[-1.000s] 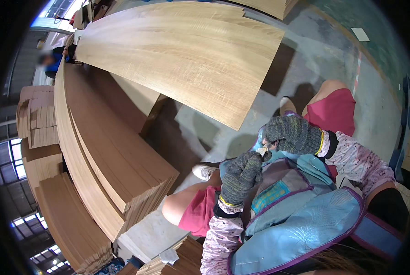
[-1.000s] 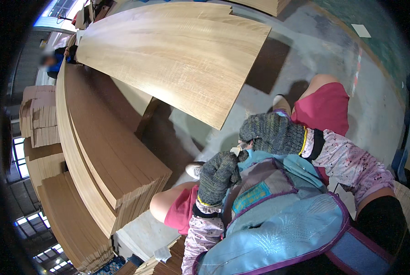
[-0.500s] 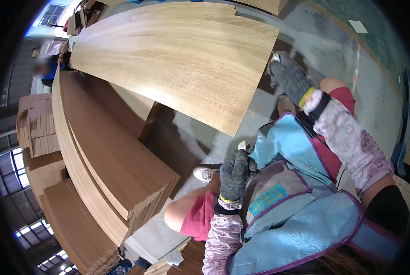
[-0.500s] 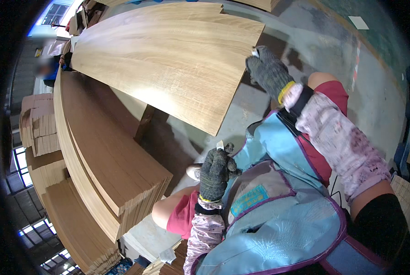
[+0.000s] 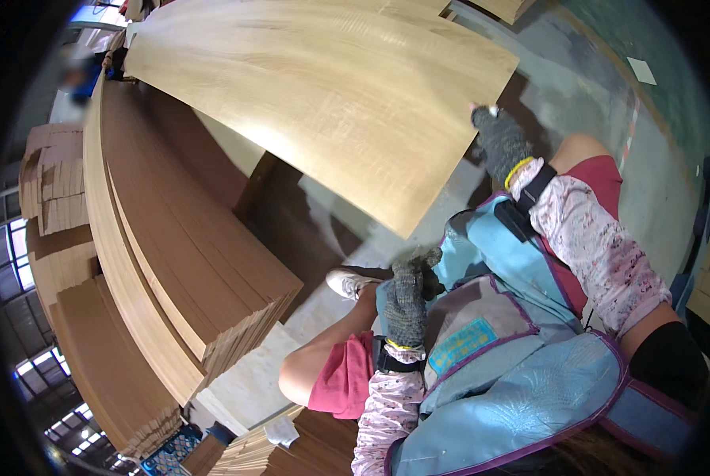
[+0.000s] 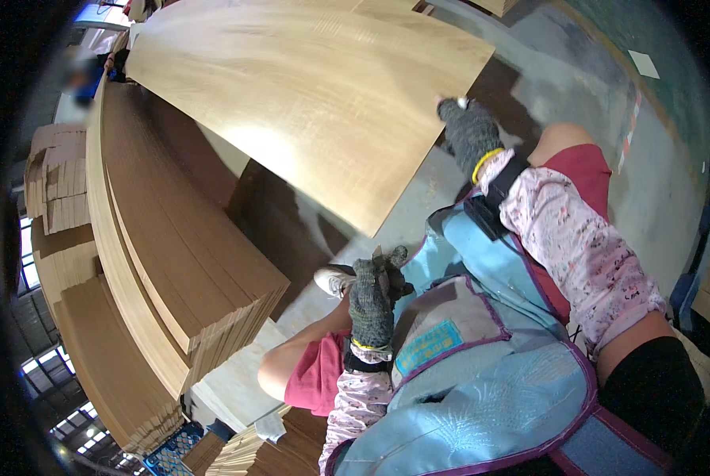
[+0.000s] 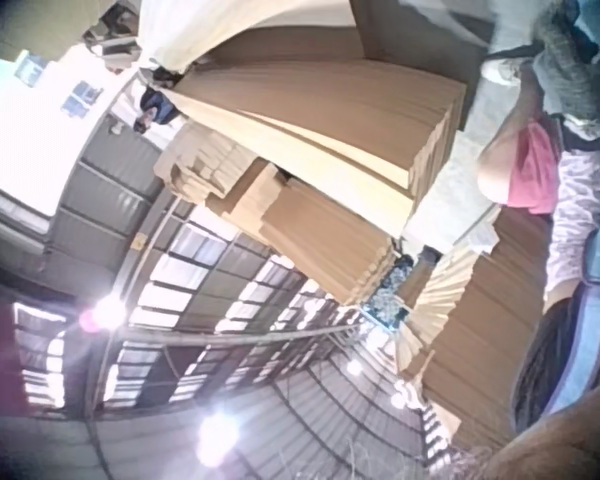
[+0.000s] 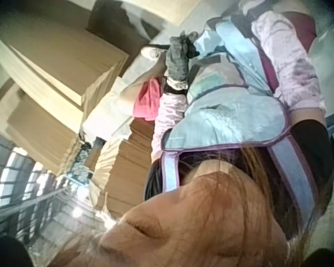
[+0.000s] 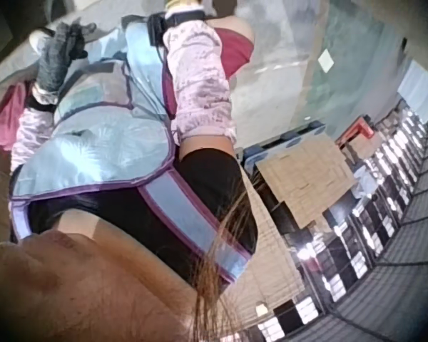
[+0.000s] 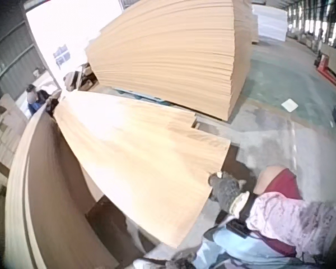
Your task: The person applies glue to the edges of wooden boards, wipes them with a cloth, and rubs a white stick along the edges before stacking the boards onto a pile.
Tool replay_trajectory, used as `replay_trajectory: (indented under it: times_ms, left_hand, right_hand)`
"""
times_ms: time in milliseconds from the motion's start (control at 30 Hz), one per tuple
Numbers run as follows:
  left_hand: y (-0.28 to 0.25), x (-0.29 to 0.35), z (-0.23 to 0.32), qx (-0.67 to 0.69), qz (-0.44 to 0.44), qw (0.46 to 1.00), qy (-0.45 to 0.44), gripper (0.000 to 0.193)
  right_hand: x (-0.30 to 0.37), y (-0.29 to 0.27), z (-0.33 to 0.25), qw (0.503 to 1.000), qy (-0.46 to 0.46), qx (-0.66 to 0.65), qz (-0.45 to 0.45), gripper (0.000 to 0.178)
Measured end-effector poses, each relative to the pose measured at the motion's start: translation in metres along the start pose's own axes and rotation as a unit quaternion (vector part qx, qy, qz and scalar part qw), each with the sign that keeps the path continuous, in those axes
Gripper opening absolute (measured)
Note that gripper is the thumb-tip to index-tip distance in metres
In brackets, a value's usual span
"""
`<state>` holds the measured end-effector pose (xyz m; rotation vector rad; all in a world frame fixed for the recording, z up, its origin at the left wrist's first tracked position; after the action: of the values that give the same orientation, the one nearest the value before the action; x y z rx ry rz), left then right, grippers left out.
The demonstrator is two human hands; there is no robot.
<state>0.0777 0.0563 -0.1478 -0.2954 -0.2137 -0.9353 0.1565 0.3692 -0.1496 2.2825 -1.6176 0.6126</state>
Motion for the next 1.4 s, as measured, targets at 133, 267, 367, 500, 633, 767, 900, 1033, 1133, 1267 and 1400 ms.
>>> replay_trajectory:
  times_ms: [133,267,367,500,633,767,900,1033,1133,1267,1400]
  left_hand:
    - [-0.003,0.002,-0.006,0.172,0.042,0.979,-0.098,0.020]
    - [0.010,0.009,0.031,-0.331,-0.045,0.934,0.126,0.044]
    - [0.013,0.005,0.023,-0.349,-0.017,0.934,0.079,0.050]
    - [0.022,-0.011,0.057,-0.297,0.066,0.941,0.148,0.024]
    - [0.032,-0.028,0.007,0.066,0.027,0.995,-0.065,0.045]
    - [0.036,-0.032,0.044,-0.173,0.039,0.983,0.041,0.045]
    - [0.036,-0.032,0.027,-0.068,0.033,0.997,-0.005,0.045]
    - [0.027,-0.025,0.019,-0.104,0.063,0.993,-0.007,0.050]
    - [0.034,-0.022,0.045,-0.291,0.063,0.951,0.085,0.054]
    - [0.037,-0.034,0.014,0.091,0.056,0.992,-0.064,0.045]
    - [0.034,-0.034,0.017,-0.094,0.059,0.994,-0.002,0.043]
  right_hand:
    - [0.044,0.029,0.011,0.994,-0.027,0.096,-0.048,0.028]
    - [0.048,0.034,0.014,0.994,-0.082,0.044,-0.060,0.039]
    - [0.056,0.033,0.015,0.997,-0.001,0.062,-0.046,0.037]
    - [0.049,0.031,0.016,0.995,-0.052,0.062,-0.051,0.039]
    - [0.047,0.033,0.024,0.998,-0.020,0.036,-0.048,0.037]
    - [0.054,0.033,0.017,0.997,-0.010,0.047,-0.052,0.035]
    - [0.055,0.035,0.015,0.996,-0.032,0.062,-0.052,0.035]
    - [0.056,0.034,0.014,0.997,-0.012,0.062,-0.051,0.036]
    - [0.054,0.034,0.016,0.996,-0.018,0.068,-0.058,0.037]
    - [0.056,0.037,0.009,0.993,-0.041,0.089,-0.073,0.040]
    - [0.053,0.035,0.013,0.989,-0.050,0.115,-0.073,0.041]
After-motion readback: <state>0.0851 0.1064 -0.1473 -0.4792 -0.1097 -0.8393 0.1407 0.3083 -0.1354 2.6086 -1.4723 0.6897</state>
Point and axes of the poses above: each hand's wrist, its own x-axis away from the middle knuckle, its own y-axis out of the palm, z = x × y, the point moved 9 cm from there along -x, towards the middle knuckle, and after that the axes turned 1 degree about -z, right-handed, at the moved point
